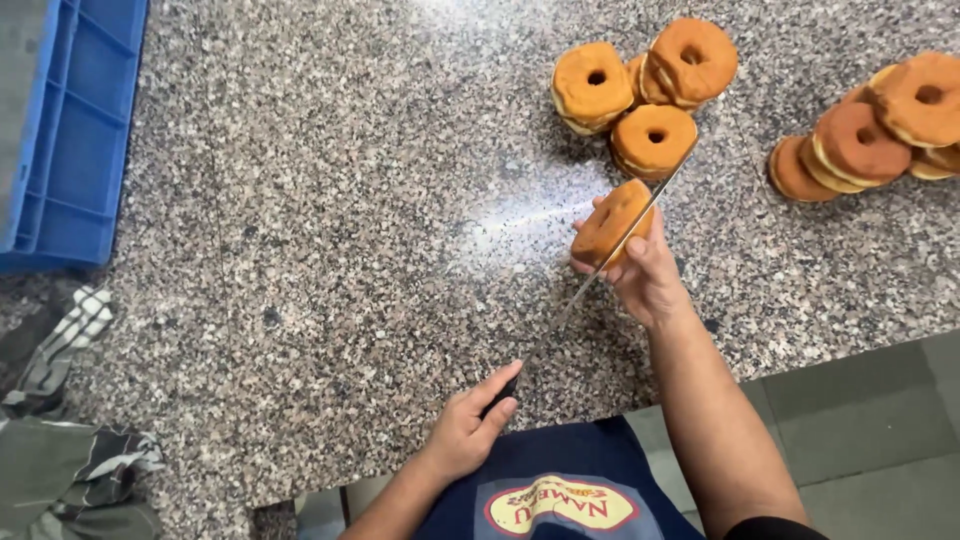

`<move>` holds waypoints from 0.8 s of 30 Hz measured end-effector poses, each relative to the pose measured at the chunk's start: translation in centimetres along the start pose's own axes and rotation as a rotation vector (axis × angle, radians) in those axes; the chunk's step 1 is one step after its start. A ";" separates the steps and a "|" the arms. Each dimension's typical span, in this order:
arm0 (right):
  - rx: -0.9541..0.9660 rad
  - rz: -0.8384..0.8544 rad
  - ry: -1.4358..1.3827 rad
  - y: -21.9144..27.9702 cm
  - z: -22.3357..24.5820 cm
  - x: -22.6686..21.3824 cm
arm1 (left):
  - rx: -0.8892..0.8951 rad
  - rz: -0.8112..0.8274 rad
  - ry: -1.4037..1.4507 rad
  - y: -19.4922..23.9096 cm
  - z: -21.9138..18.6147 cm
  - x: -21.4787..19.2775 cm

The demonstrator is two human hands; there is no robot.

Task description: The recorder slices multiple donuts horizontally using a long bread knife on a granite countertop.

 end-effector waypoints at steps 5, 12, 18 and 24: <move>-0.014 0.015 -0.011 -0.1 0.3 -0.5 | 0.120 -0.020 -0.101 0.3 -0.7 -0.1; -0.016 0.013 -0.011 0.0 1.0 -1.2 | 0.120 -0.052 -0.169 1.4 -0.8 -0.3; -0.004 -0.017 0.027 -0.3 1.8 -1.9 | 0.079 -0.022 -0.161 4.3 2.1 -0.6; 0.018 -0.028 0.034 -0.4 1.3 -0.8 | 0.006 0.003 -0.089 3.8 2.5 -0.4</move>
Point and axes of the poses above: each hand's wrist, its own y-axis away from the middle knuckle, its own x-axis out of the palm, z = x × y, the point moved 3 cm from there along -y, towards the middle knuckle, and after that the axes turned 10 degrees about z, right-handed, at the moved point
